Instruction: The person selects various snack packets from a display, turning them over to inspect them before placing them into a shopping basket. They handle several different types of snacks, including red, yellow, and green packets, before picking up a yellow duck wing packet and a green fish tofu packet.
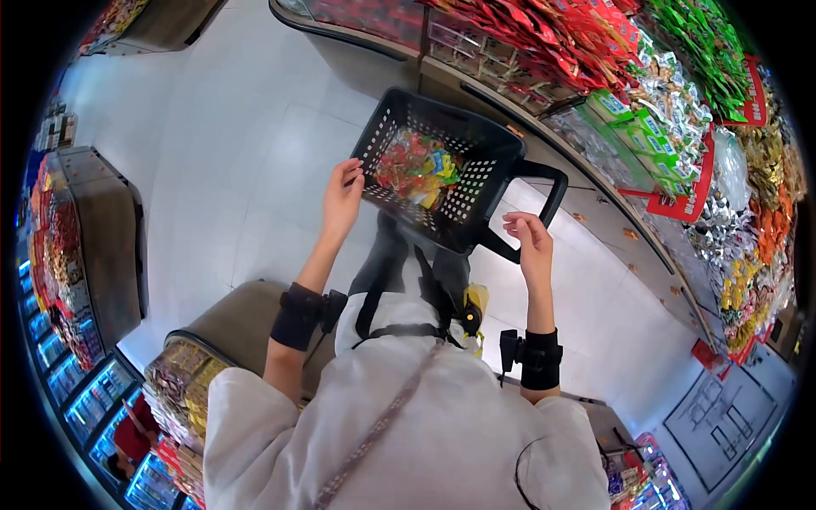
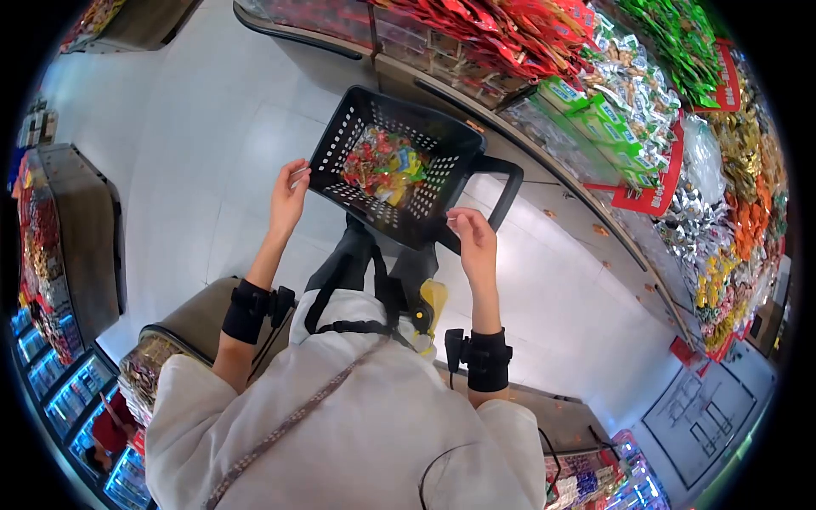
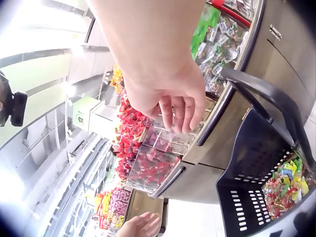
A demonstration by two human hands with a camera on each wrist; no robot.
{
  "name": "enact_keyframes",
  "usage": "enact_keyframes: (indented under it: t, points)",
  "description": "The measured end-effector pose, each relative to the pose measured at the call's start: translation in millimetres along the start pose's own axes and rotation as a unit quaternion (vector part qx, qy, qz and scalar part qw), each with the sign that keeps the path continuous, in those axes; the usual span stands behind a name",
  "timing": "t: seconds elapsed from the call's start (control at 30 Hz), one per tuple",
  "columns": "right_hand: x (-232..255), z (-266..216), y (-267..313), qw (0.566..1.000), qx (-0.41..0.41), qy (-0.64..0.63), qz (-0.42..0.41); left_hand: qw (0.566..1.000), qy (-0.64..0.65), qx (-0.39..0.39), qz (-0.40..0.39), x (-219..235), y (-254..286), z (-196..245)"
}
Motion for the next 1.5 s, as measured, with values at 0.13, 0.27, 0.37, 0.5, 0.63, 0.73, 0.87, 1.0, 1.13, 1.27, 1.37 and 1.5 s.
enact_keyframes:
  t: [0.13,0.27,0.37,0.5,0.63,0.73,0.87,1.0,1.13,1.27,1.37,1.5]
  points:
    - [-32.2,6.9,5.9,0.999,-0.038,-0.011,0.019,0.999,-0.016,0.008,-0.050,15.8,-21.9,-9.0]
    - [-50.3,9.0,18.9,0.998,-0.033,-0.014,0.059,0.995,-0.024,0.010,-0.092,15.1,-31.6,-19.2]
    - [-54.3,16.9,29.0,0.996,-0.042,-0.007,0.081,0.991,-0.031,0.015,-0.129,6.7,-34.7,-30.7]
    - [-53.3,33.0,43.5,0.993,-0.044,-0.019,0.108,0.984,-0.053,0.027,-0.167,-9.0,-30.7,-30.1]
    - [-50.7,54.4,52.8,0.989,-0.056,-0.050,0.126,0.980,-0.088,0.025,-0.178,-17.9,-27.4,-29.9]
    - [-49.6,70.5,55.7,0.989,-0.053,-0.057,0.128,0.980,-0.117,0.017,-0.159,-21.0,-25.0,-47.5]
    - [-48.2,101.8,55.3,0.983,-0.083,-0.106,0.124,0.972,-0.144,0.033,-0.181,-29.4,-20.1,-59.1]
    - [-54.3,126.0,46.8,0.979,-0.108,-0.147,0.089,0.973,-0.144,0.033,-0.178,-40.2,-17.0,-68.8]
    - [-59.6,152.4,30.8,0.982,-0.107,-0.140,0.066,0.972,-0.144,0.047,-0.182,-46.8,-16.0,-77.8]
    - [-66.3,170.8,13.6,0.978,-0.119,-0.152,0.074,0.970,-0.140,0.060,-0.188,-46.0,-18.4,-89.8]
    - [-70.9,180.7,-3.8,0.975,-0.132,-0.156,0.086,0.967,-0.138,0.080,-0.199,-42.4,-29.1,-116.9]
    - [-79.9,207.1,-18.8,0.968,-0.165,-0.158,0.106,0.951,-0.200,0.081,-0.222,-42.7,-45.6,-154.9]
Point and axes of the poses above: each hand's wrist, its own y-axis away from the middle knuckle, its own x-axis out of the back of the hand, z = x × y, the point moved 3 cm from there along -y, towards the middle knuckle, and after that the axes turned 15 degrees about -z, right-handed, at the moved point
